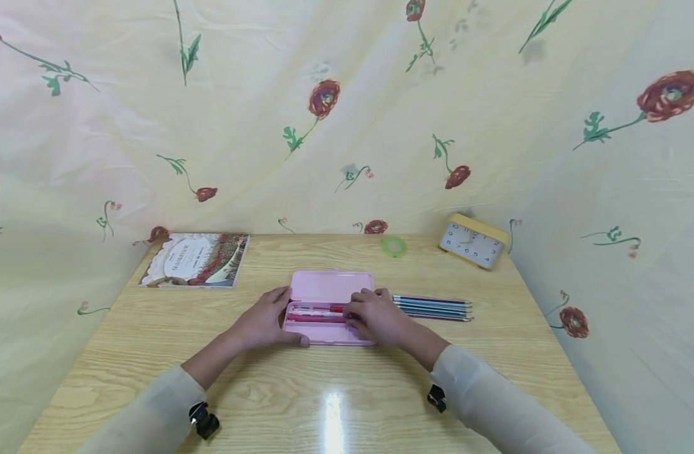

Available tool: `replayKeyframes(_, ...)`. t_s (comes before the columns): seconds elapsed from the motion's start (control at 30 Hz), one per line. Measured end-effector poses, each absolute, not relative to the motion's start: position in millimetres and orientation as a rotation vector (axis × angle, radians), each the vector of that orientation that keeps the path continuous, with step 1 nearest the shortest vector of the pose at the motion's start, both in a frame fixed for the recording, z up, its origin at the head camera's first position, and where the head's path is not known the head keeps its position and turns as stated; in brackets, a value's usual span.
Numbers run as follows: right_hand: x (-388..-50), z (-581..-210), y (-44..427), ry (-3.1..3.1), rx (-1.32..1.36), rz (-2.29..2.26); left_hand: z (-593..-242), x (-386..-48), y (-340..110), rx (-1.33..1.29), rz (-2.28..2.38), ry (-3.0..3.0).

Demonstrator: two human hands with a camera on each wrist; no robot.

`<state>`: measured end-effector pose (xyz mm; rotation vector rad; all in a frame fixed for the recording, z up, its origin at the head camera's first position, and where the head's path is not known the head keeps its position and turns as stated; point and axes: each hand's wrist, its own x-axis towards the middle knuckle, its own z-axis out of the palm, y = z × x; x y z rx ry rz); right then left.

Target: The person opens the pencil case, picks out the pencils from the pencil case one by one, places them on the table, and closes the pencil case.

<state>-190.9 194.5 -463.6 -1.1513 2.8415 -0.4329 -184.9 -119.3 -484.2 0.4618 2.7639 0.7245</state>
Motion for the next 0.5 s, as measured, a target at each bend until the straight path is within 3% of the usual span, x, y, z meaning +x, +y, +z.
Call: replayKeyframes(0.5,-194,-459,150,2.947,-1.295,-0.245,-485,-185,-120,0.484,0.738,2.772)
